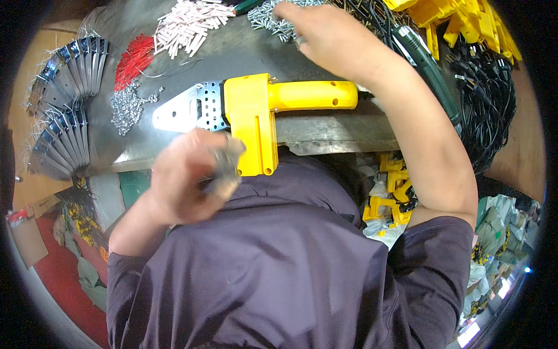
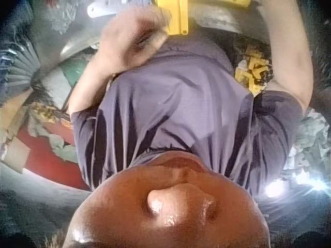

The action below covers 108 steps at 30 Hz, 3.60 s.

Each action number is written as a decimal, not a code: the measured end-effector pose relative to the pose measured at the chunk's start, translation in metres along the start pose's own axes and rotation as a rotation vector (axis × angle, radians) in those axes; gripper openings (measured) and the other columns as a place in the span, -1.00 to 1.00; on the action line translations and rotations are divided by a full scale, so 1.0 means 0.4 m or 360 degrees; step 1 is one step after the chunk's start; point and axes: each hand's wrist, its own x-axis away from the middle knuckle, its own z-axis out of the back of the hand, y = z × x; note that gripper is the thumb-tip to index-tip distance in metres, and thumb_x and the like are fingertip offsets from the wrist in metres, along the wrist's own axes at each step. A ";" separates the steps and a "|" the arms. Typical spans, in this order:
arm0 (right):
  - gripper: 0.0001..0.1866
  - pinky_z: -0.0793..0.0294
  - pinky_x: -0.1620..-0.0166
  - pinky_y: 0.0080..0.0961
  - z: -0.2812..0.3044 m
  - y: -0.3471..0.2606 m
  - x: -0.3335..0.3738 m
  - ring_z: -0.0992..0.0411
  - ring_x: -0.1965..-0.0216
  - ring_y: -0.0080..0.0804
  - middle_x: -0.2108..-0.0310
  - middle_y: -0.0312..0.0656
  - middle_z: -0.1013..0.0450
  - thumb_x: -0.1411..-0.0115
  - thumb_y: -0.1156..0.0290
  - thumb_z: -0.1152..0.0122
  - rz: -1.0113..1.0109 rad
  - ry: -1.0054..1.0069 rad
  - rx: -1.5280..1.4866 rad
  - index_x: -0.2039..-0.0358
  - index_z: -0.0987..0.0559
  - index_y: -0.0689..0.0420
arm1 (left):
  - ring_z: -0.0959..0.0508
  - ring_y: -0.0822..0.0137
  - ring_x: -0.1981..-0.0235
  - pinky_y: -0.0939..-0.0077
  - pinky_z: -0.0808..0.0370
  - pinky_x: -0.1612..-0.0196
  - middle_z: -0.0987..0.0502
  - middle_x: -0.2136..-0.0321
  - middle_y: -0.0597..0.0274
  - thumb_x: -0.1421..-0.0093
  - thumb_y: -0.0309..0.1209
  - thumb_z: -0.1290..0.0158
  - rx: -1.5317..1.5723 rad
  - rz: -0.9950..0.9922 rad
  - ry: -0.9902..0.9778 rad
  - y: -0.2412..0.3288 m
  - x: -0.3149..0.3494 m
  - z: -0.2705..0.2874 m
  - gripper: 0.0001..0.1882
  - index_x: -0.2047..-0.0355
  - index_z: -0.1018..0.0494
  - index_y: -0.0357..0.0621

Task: Assembling and soldering components for a yellow plastic electronic housing.

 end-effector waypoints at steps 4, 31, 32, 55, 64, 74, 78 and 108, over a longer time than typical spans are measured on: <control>-0.48 -0.36 0.27 -0.75 0.049 0.041 0.038 -0.33 0.37 -0.70 0.41 -0.33 -0.40 -0.05 0.65 -0.08 -0.0426 -0.0135 -0.0989 -0.08 -0.33 0.15 | -0.57 0.23 0.33 0.42 -0.48 0.19 -0.55 0.33 0.11 -0.01 -0.58 -0.14 -0.0215 0.0371 0.0009 -0.074 -0.102 0.035 -0.67 0.18 -0.39 -0.28; -0.61 -0.46 0.19 -0.18 -0.010 0.010 0.015 -0.48 0.26 0.00 0.38 0.05 -0.48 0.00 0.62 -0.07 0.0013 0.0049 0.0183 0.09 -0.36 0.20 | -0.55 -0.07 0.37 0.19 -0.46 0.30 -0.50 0.48 -0.13 0.07 -0.52 -0.13 -0.0548 0.0464 -0.0169 -0.246 -0.240 0.033 -0.59 0.20 -0.24 -0.24; -0.61 -0.47 0.20 -0.19 -0.010 0.005 0.015 -0.48 0.26 -0.02 0.38 0.05 -0.48 -0.02 0.61 -0.06 0.0086 0.0041 0.0207 0.08 -0.36 0.19 | -0.55 -0.07 0.37 0.19 -0.46 0.30 -0.50 0.48 -0.13 0.07 -0.52 -0.13 -0.0552 0.0473 -0.0172 -0.247 -0.232 0.041 -0.59 0.20 -0.24 -0.24; -0.46 -0.43 0.21 -0.62 0.116 -0.090 0.219 -0.46 0.26 -0.53 0.31 -0.22 -0.45 0.07 0.76 -0.10 -0.0585 0.0038 -0.1242 -0.01 -0.41 0.28 | -0.53 -0.01 0.15 0.36 -0.46 0.07 -0.51 0.18 -0.02 0.03 -0.40 -0.21 -0.0258 0.0335 -0.0532 -0.079 -0.173 0.068 -0.50 0.05 -0.36 -0.19; -0.60 -0.44 0.40 -0.39 0.053 -0.095 0.251 -0.41 0.46 -0.21 0.51 -0.18 -0.40 0.15 0.61 -0.23 0.0116 0.0375 -0.0132 0.19 -0.53 0.20 | -0.23 -0.19 -0.12 -0.03 -0.27 -0.12 -0.24 -0.14 0.13 0.36 -0.14 -0.36 -0.0544 0.0044 -0.0868 -0.046 -0.138 0.011 -0.34 0.14 -0.46 0.19; -0.38 -0.34 -0.06 -0.28 0.130 0.140 0.459 -0.37 -0.02 -0.02 -0.02 0.04 -0.37 -0.10 0.33 -0.24 -0.1159 0.0157 0.0417 -0.15 -0.26 0.15 | -0.26 -0.19 -0.09 -0.05 -0.29 -0.09 -0.26 -0.10 0.10 0.35 -0.06 -0.34 -0.0483 0.0026 -0.0705 -0.059 -0.116 -0.011 -0.38 0.21 -0.46 0.14; -0.34 -0.33 -0.07 -0.30 0.134 0.105 0.412 -0.32 -0.10 -0.05 -0.08 0.08 -0.33 -0.13 0.34 -0.22 -0.1274 0.0276 0.0233 -0.21 -0.18 0.13 | -0.26 -0.19 -0.08 -0.06 -0.30 -0.09 -0.27 -0.10 0.11 0.33 -0.06 -0.33 -0.0483 0.0080 -0.0649 -0.057 -0.108 -0.018 -0.40 0.21 -0.46 0.15; -0.62 -0.31 0.43 -0.53 0.147 -0.020 0.099 -0.30 0.56 -0.49 0.49 -0.28 -0.24 -0.09 0.10 -0.07 0.0373 0.0395 -0.1718 0.31 -0.30 0.16 | -0.28 -0.15 -0.06 0.00 -0.33 0.00 -0.31 -0.05 0.17 0.26 -0.06 -0.26 -0.0394 0.0123 -0.0531 -0.064 -0.120 -0.041 -0.51 0.25 -0.51 0.13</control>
